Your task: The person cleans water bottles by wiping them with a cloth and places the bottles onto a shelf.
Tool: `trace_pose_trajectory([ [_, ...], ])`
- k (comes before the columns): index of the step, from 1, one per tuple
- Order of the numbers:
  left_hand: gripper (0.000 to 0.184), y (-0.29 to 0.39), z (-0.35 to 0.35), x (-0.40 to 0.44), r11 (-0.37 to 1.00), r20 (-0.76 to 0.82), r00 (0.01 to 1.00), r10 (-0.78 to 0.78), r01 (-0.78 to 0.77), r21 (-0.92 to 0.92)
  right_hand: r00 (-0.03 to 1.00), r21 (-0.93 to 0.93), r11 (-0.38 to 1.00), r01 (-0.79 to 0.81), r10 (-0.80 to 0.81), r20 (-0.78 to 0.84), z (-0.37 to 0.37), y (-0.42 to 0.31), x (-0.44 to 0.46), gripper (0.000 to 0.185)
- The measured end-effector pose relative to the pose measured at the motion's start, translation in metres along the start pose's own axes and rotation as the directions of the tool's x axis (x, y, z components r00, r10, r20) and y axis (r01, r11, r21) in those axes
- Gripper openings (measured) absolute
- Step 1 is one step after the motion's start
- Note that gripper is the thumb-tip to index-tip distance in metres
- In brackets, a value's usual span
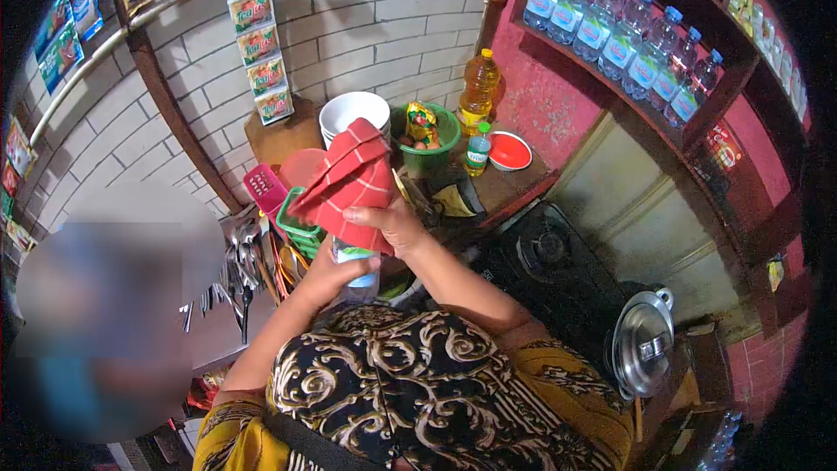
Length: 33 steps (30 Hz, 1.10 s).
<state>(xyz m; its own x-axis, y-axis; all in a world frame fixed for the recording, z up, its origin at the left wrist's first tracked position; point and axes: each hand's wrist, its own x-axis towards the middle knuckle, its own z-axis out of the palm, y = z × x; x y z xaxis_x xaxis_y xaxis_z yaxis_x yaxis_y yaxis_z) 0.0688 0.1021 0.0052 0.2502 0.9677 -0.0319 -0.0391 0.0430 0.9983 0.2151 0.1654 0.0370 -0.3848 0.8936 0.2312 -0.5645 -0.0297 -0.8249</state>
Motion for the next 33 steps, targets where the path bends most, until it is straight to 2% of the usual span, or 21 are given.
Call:
trace_pose_trajectory([
  [2,0.071,0.006,0.002,-0.004,0.976,0.094,0.992,-0.087,0.103,-0.192,0.988,0.044,0.999,0.03,-0.036,0.148,-0.001,-0.007,0.003,0.093],
  [4,0.072,0.017,0.005,-0.013,0.871,0.118,0.985,-0.129,0.17,-0.462,0.989,0.037,0.996,0.078,-0.082,0.121,0.0,-0.011,0.008,0.09],
  [5,0.07,0.009,0.002,-0.012,0.802,0.227,0.972,-0.065,0.186,-0.568,0.991,0.035,0.996,0.086,-0.089,0.096,0.002,-0.018,0.01,0.089],
  [7,0.066,-0.001,-0.002,-0.011,0.867,0.306,0.948,-0.092,0.227,-0.444,0.987,0.033,0.99,0.134,-0.136,0.081,0.004,-0.03,0.013,0.086],
  [8,0.06,-0.006,-0.003,-0.007,0.908,0.338,0.94,-0.05,0.184,-0.376,0.984,0.024,0.986,0.165,-0.167,0.065,0.004,-0.032,0.015,0.084],
  [10,0.056,-0.012,-0.009,-0.006,0.957,0.289,0.951,-0.109,0.179,-0.229,0.978,0.039,0.978,0.203,-0.205,0.049,0.002,-0.022,0.016,0.077],
  [12,0.053,0.003,0.001,-0.013,0.957,0.153,0.982,-0.112,0.148,-0.25,0.981,-0.078,0.986,0.147,-0.155,-0.116,0.006,-0.014,0.006,0.077],
  [13,0.057,-0.004,0.001,-0.009,0.994,0.046,0.999,0.005,0.0,-0.107,0.966,-0.122,0.974,0.189,-0.207,-0.153,0.01,-0.009,0.0,0.077],
  [14,0.064,-0.004,0.002,-0.007,1.0,-0.021,1.0,0.011,-0.011,-0.026,0.925,-0.262,0.924,0.278,-0.332,-0.187,0.003,0.013,0.0,0.084],
  [15,0.072,-0.004,0.012,-0.005,0.989,-0.106,0.985,0.137,-0.143,-0.047,0.889,-0.357,0.883,0.304,-0.398,-0.227,0.005,0.023,-0.006,0.09],
  [17,0.078,-0.002,0.007,-0.002,0.964,-0.153,0.954,0.256,-0.24,0.116,0.809,-0.529,0.795,0.297,-0.504,-0.304,0.017,0.029,-0.012,0.1],
  [19,0.075,-0.001,0.007,-0.002,0.957,-0.153,0.953,0.261,-0.235,0.17,0.778,-0.545,0.768,0.337,-0.553,-0.299,0.02,0.028,-0.007,0.099],
  [20,0.07,-0.004,0.008,0.0,0.962,-0.125,0.954,0.271,-0.273,0.007,0.785,-0.59,0.748,0.304,-0.547,-0.29,0.015,0.029,-0.003,0.099],
  [22,0.066,0.005,0.0,-0.004,0.996,0.007,0.998,0.068,-0.067,-0.06,0.854,-0.528,0.789,0.314,-0.478,-0.206,0.008,0.019,0.002,0.098],
  [23,0.062,0.0,-0.005,-0.006,0.996,0.022,0.999,0.036,-0.034,-0.086,0.934,-0.207,0.931,0.301,-0.331,-0.131,0.017,0.0,0.001,0.09],
  [25,0.063,0.0,-0.015,-0.017,0.866,0.345,0.931,-0.122,0.27,-0.421,0.998,0.122,0.992,-0.041,0.035,0.054,0.013,-0.017,0.0,0.078],
  [26,0.07,-0.012,-0.018,-0.017,0.804,0.456,0.889,-0.03,0.293,-0.517,0.983,0.208,0.965,-0.157,0.133,0.125,0.015,-0.027,-0.004,0.069],
  [28,0.076,-0.024,-0.02,-0.019,0.678,0.586,0.81,0.01,0.426,-0.599,0.971,0.323,0.933,-0.16,0.09,0.222,0.013,-0.027,-0.005,0.071],
  [29,0.079,-0.021,-0.02,-0.022,0.684,0.572,0.82,-0.037,0.438,-0.583,0.946,0.344,0.91,-0.233,0.129,0.298,0.007,-0.021,-0.003,0.074],
  [31,0.078,-0.026,-0.023,-0.015,0.614,0.64,0.768,0.02,0.495,-0.614,0.964,0.306,0.934,-0.182,0.109,0.241,0.007,-0.019,-0.001,0.073],
  [33,0.07,-0.017,-0.022,-0.018,0.608,0.534,0.835,-0.129,0.492,-0.623,0.983,0.212,0.973,-0.095,0.059,0.173,0.01,-0.026,0.0,0.069],
])
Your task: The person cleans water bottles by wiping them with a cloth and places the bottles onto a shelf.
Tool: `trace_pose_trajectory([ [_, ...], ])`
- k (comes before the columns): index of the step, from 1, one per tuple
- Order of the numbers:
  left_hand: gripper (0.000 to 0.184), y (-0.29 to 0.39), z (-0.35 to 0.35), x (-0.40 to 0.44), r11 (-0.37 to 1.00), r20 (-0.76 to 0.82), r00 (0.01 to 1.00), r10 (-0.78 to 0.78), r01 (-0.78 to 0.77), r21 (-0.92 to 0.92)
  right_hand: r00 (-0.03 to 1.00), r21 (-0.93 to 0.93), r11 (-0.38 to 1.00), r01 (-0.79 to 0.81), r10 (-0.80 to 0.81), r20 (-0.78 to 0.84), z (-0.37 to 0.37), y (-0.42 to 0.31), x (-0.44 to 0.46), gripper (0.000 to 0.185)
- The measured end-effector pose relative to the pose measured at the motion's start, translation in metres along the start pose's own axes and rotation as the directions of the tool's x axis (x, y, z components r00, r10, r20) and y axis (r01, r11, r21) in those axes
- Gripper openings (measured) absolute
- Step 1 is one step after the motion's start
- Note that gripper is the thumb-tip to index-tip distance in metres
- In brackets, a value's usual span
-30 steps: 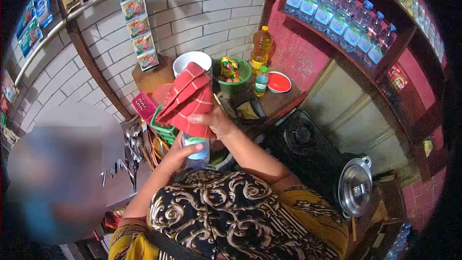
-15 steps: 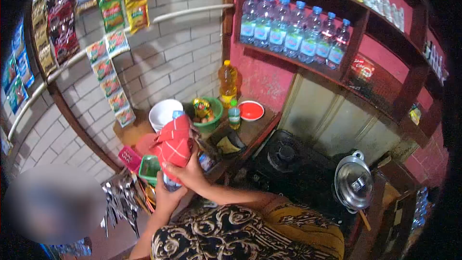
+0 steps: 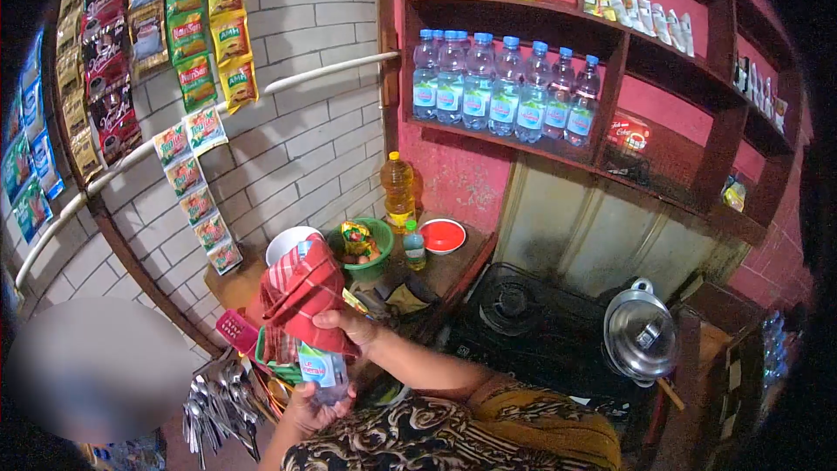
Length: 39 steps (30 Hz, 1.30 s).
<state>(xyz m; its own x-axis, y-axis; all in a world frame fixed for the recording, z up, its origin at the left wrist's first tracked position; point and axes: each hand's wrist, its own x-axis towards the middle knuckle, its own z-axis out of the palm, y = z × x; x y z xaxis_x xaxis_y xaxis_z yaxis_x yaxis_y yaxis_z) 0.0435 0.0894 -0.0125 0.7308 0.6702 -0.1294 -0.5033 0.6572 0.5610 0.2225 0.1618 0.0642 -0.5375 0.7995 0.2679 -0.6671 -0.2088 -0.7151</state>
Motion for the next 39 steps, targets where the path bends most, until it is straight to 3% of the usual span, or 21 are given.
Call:
trace_pose_trajectory([
  [1,0.067,0.005,0.011,-0.001,1.0,-0.122,0.992,0.018,-0.015,0.024,0.999,-0.067,0.997,0.028,-0.03,-0.025,0.002,-0.005,0.001,0.068],
  [2,0.063,0.012,0.016,0.001,0.945,-0.203,0.972,0.12,-0.049,0.323,0.994,-0.215,0.975,0.055,-0.073,-0.076,-0.007,-0.003,0.005,0.063],
  [3,0.063,0.015,0.015,0.003,0.945,-0.2,0.973,0.118,-0.047,0.324,0.994,-0.217,0.975,0.057,-0.076,-0.078,-0.007,-0.003,0.004,0.063],
  [5,0.061,0.021,0.01,0.006,0.776,-0.099,0.951,0.292,-0.175,0.606,0.989,-0.294,0.952,0.089,-0.118,-0.083,0.01,-0.012,0.0,0.057],
  [7,0.061,0.027,0.012,0.007,0.733,-0.116,0.961,0.25,-0.109,0.671,0.962,-0.4,0.894,0.203,-0.258,-0.088,0.017,-0.004,0.003,0.059],
  [9,0.068,0.022,0.015,0.011,0.626,-0.212,0.82,0.531,-0.211,0.751,0.931,-0.493,0.833,0.251,-0.347,-0.112,0.017,0.013,0.003,0.073],
  [11,0.078,0.025,0.006,0.016,0.506,-0.035,0.771,0.636,-0.382,0.773,0.828,-0.654,0.66,0.37,-0.554,-0.091,0.018,0.043,0.001,0.081],
  [12,0.081,0.027,-0.001,0.015,0.452,0.079,0.742,0.666,-0.485,0.749,0.828,-0.812,0.476,0.337,-0.56,0.016,0.014,0.047,-0.006,0.097],
  [15,0.088,0.027,-0.014,0.008,0.353,0.047,0.785,0.618,-0.33,0.876,0.91,-0.771,0.599,0.215,-0.409,-0.064,0.015,0.05,-0.013,0.097],
  [17,0.091,0.028,-0.013,0.004,0.29,0.034,0.79,0.612,-0.265,0.92,0.929,-0.566,0.786,0.251,-0.36,-0.088,0.007,0.05,-0.009,0.092],
  [20,0.07,0.044,-0.007,0.002,-0.153,0.223,0.579,0.784,-0.167,0.974,0.943,-0.421,0.875,0.241,-0.314,-0.114,0.006,0.04,-0.007,0.082],
  [21,0.07,0.042,-0.157,-0.033,-0.155,0.225,0.575,0.787,-0.17,0.973,0.953,-0.4,0.893,0.207,-0.277,-0.124,0.003,0.038,-0.007,0.079],
  [22,0.034,0.11,-0.164,0.038,-0.193,0.403,0.186,0.896,-0.655,0.731,0.982,-0.306,0.943,0.129,-0.164,-0.09,0.003,0.028,-0.009,0.077],
  [23,0.011,0.132,-0.132,0.026,-0.225,0.382,0.072,0.921,-0.702,0.676,0.998,-0.212,0.976,0.041,-0.052,-0.045,0.003,0.017,-0.012,0.076],
  [24,0.062,0.148,-0.123,0.0,0.467,-0.211,0.437,0.874,-0.638,0.612,1.0,-0.175,0.984,0.023,-0.024,-0.004,0.009,0.009,-0.016,0.071],
  [26,0.065,0.142,-0.051,-0.005,0.308,-0.01,0.424,0.906,-0.642,0.702,0.99,-0.274,0.96,-0.06,0.092,0.105,-0.02,0.03,-0.013,0.069],
  [29,0.043,0.114,0.049,-0.014,0.587,-0.25,0.555,0.793,-0.588,0.556,0.94,-0.459,0.854,-0.245,0.326,0.103,0.018,0.025,-0.024,0.076],
  [30,0.033,0.106,0.078,-0.024,0.563,-0.222,0.581,0.783,-0.512,0.648,0.972,-0.581,0.809,-0.084,0.196,0.132,0.014,0.043,-0.022,0.088],
  [35,0.024,0.103,0.052,-0.023,0.565,-0.297,0.485,0.823,-0.637,0.525,0.972,-0.619,0.784,-0.044,0.178,0.156,0.005,0.059,-0.015,0.082],
  [37,0.022,0.107,0.047,-0.02,0.454,-0.168,0.425,0.889,-0.78,0.431,0.886,-0.339,0.859,-0.383,0.446,0.128,0.002,0.054,-0.016,0.07],
  [39,0.02,0.113,0.062,-0.027,0.383,-0.085,0.382,0.92,-0.834,0.397,0.919,-0.021,0.928,-0.373,0.372,0.13,-0.02,0.074,-0.022,0.052],
])
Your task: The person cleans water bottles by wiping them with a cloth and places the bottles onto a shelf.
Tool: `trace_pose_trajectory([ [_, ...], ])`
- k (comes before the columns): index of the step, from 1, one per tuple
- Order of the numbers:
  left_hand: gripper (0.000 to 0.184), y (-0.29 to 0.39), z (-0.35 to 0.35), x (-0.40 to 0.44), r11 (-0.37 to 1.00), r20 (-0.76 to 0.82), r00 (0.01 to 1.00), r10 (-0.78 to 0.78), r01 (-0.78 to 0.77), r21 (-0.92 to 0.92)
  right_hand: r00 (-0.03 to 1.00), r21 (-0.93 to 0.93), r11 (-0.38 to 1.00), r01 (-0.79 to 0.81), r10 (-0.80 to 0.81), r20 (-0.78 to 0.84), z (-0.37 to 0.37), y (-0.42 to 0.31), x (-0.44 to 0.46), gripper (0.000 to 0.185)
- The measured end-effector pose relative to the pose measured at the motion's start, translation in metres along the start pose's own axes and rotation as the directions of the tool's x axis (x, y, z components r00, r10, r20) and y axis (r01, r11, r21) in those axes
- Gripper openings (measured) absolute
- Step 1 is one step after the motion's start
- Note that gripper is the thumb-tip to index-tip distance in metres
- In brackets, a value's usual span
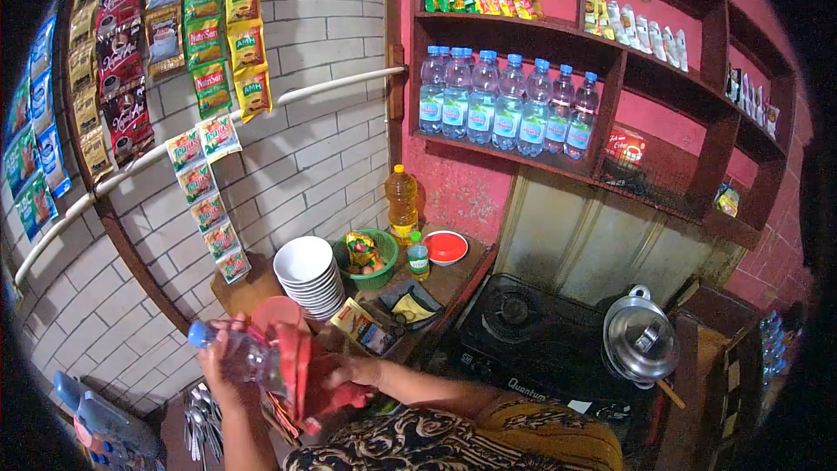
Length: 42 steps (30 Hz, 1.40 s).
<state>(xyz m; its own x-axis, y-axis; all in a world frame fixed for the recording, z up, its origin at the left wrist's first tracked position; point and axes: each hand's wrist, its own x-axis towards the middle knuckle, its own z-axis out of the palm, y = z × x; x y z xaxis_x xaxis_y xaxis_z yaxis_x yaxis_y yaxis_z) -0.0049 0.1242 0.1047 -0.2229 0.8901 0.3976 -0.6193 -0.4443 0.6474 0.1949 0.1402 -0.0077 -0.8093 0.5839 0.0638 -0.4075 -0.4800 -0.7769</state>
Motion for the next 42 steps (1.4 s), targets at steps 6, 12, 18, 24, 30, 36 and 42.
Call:
trace_pose_trajectory([
  [6,0.024,0.008,0.015,-0.011,0.871,0.129,0.961,0.245,-0.277,0.405,0.85,0.384,0.912,0.141,0.087,-0.52,0.048,0.008,0.013,0.037],
  [12,0.024,-0.004,0.026,-0.028,0.651,0.414,0.896,0.16,-0.411,0.638,0.68,0.037,0.999,0.013,0.018,-0.733,0.053,0.011,0.009,0.033],
  [18,0.027,0.007,0.027,-0.022,0.867,0.073,0.987,0.144,-0.161,0.471,0.617,-0.41,0.912,0.026,-0.337,-0.711,0.018,0.041,0.016,0.033],
  [24,0.027,0.01,0.024,-0.015,0.843,0.093,0.978,0.184,-0.206,0.497,0.949,0.15,0.943,-0.297,0.309,-0.067,-0.058,0.067,-0.003,0.034],
  [30,0.03,0.01,0.018,-0.004,0.979,0.053,0.982,-0.183,0.177,0.096,1.0,-0.334,0.943,-0.004,0.008,0.008,-0.024,0.042,-0.001,0.05],
  [36,0.023,0.003,0.014,0.0,0.936,-0.096,0.993,-0.062,0.091,0.341,0.949,-0.669,0.703,0.239,-0.315,0.007,-0.002,0.042,0.019,0.072],
  [42,0.019,-0.009,0.028,-0.015,0.857,-0.151,0.983,0.107,-0.014,0.514,0.738,-0.942,0.319,0.107,-0.66,-0.14,0.028,0.037,0.014,0.09],
])
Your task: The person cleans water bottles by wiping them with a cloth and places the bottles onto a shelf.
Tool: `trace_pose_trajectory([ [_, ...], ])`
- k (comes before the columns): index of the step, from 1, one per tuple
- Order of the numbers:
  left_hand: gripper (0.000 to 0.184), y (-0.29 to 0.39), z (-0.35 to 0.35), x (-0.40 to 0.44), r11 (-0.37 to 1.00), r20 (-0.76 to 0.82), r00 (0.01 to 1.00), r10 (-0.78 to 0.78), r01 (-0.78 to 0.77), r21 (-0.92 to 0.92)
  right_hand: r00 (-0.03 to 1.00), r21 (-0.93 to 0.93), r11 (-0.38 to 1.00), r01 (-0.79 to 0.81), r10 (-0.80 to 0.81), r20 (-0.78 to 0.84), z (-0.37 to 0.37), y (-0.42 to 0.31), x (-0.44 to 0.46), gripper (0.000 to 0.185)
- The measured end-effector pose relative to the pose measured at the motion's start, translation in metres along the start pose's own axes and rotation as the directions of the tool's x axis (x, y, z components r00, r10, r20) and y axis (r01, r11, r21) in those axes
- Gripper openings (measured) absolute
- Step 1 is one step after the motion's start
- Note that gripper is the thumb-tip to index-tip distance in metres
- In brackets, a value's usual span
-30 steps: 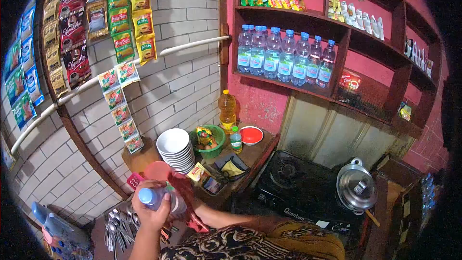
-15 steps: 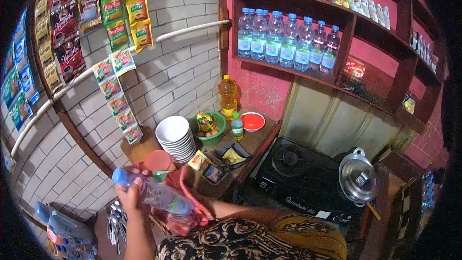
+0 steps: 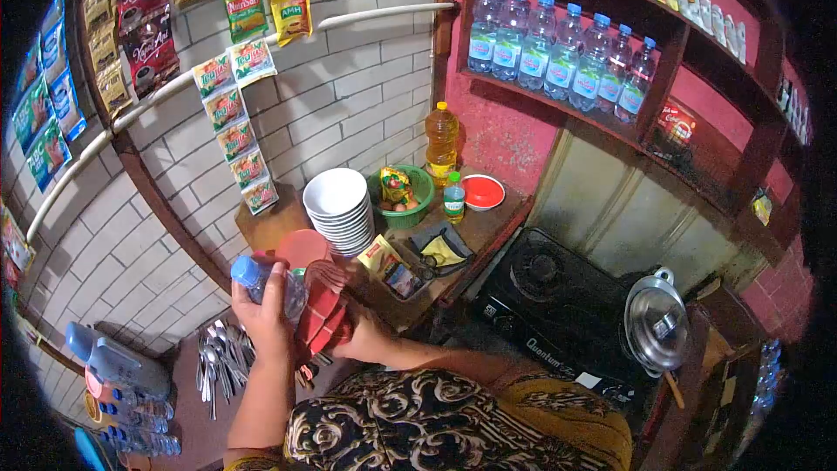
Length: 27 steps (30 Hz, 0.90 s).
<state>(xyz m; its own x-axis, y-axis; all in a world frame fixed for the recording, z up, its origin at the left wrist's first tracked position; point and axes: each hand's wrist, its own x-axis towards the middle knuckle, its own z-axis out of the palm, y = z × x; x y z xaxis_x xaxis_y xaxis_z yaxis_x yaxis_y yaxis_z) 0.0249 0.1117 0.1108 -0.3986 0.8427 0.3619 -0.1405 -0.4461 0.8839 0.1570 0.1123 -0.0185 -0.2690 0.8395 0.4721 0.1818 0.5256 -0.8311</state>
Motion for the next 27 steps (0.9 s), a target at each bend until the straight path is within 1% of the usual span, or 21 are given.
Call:
trace_pose_trajectory([
  [1,0.02,0.001,0.0,-0.002,1.0,0.01,1.0,-0.01,0.01,-0.022,1.0,0.016,1.0,0.007,-0.007,-0.004,-0.001,-0.002,0.0,0.091],
  [2,0.024,0.003,-0.004,0.0,0.998,0.032,0.998,-0.056,0.057,-0.027,1.0,0.02,1.0,0.001,-0.001,0.0,0.0,0.004,0.001,0.091],
  [4,0.027,0.004,-0.016,0.005,0.994,0.188,0.976,-0.11,0.111,0.005,0.992,0.18,0.984,0.012,-0.034,0.12,0.002,0.018,0.005,0.097],
  [5,0.03,0.001,-0.016,0.009,0.991,0.289,0.954,-0.076,0.105,-0.085,0.977,0.317,0.947,-0.055,-0.013,0.212,-0.002,0.01,0.005,0.103],
  [7,0.032,0.008,-0.022,0.013,0.958,0.465,0.879,-0.107,0.216,-0.188,0.887,0.531,0.794,-0.297,0.023,0.462,-0.009,-0.003,0.011,0.102],
  [8,0.034,0.003,-0.026,0.02,0.944,0.533,0.842,-0.087,0.241,-0.226,0.875,0.558,0.795,-0.236,-0.075,0.478,-0.002,0.003,0.007,0.093],
  [10,0.036,-0.011,-0.031,0.027,0.888,0.646,0.762,-0.044,0.326,-0.324,0.885,0.572,0.779,-0.256,-0.049,0.463,-0.002,0.008,0.003,0.092],
  [11,0.038,-0.02,-0.034,0.032,0.855,0.71,0.704,-0.035,0.388,-0.343,0.895,0.587,0.764,-0.267,-0.029,0.444,-0.003,0.009,0.002,0.091],
  [15,0.039,-0.027,-0.033,0.03,0.805,0.7,0.714,-0.024,0.429,-0.41,0.93,0.653,0.703,-0.284,0.036,0.366,-0.005,0.013,0.005,0.087],
  [16,0.05,-0.025,-0.033,0.028,0.893,0.51,0.844,-0.167,0.349,-0.284,0.935,0.668,0.686,-0.29,0.052,0.351,-0.005,0.014,0.006,0.087],
  [17,0.062,-0.025,-0.034,0.026,0.946,0.266,0.929,-0.257,0.298,-0.129,0.938,0.681,0.669,-0.297,0.069,0.34,-0.006,0.015,0.006,0.086],
  [18,0.076,-0.027,-0.03,0.024,0.985,0.332,0.93,-0.157,0.17,-0.012,0.939,0.694,0.651,-0.306,0.087,0.332,-0.006,0.017,0.005,0.085],
  [19,0.083,-0.042,-0.035,0.021,0.989,0.338,0.941,0.005,-0.055,0.14,0.939,0.706,0.633,-0.316,0.105,0.326,-0.006,0.019,0.004,0.084],
  [20,0.092,-0.025,-0.021,0.004,0.993,0.396,0.915,-0.077,0.035,0.113,0.939,0.719,0.614,-0.326,0.12,0.323,-0.005,0.022,0.004,0.083],
  [21,0.096,-0.046,-0.029,-0.002,0.97,0.404,0.913,-0.059,-0.043,0.24,0.934,0.668,0.658,-0.347,0.181,0.307,-0.007,0.037,0.001,0.076],
  [22,0.096,-0.062,-0.029,-0.009,0.948,0.388,0.904,-0.181,0.055,0.313,0.96,0.485,0.84,-0.244,0.138,0.244,-0.027,0.014,0.009,0.075],
  [23,0.089,-0.064,-0.027,-0.017,0.934,0.373,0.88,-0.292,0.179,0.309,0.977,0.267,0.956,-0.126,0.073,0.199,-0.041,-0.008,0.019,0.075],
  [24,0.079,-0.058,-0.023,-0.018,0.938,0.45,0.826,-0.339,0.261,0.229,0.972,0.568,0.79,-0.232,0.161,0.173,-0.023,0.028,0.005,0.075],
  [25,0.067,-0.065,-0.026,-0.021,0.937,0.445,0.824,-0.35,0.316,0.152,0.981,0.469,0.865,-0.177,0.114,0.159,-0.018,0.047,0.003,0.076],
  [26,0.064,-0.067,-0.028,-0.021,0.919,0.417,0.824,-0.384,0.385,0.085,0.987,0.364,0.924,-0.113,0.06,0.152,-0.02,0.036,0.006,0.076],
  [27,0.062,-0.067,-0.028,-0.019,0.894,0.392,0.82,-0.417,0.448,0.012,0.989,0.468,0.878,-0.099,0.036,0.141,-0.023,0.022,0.003,0.071],
])
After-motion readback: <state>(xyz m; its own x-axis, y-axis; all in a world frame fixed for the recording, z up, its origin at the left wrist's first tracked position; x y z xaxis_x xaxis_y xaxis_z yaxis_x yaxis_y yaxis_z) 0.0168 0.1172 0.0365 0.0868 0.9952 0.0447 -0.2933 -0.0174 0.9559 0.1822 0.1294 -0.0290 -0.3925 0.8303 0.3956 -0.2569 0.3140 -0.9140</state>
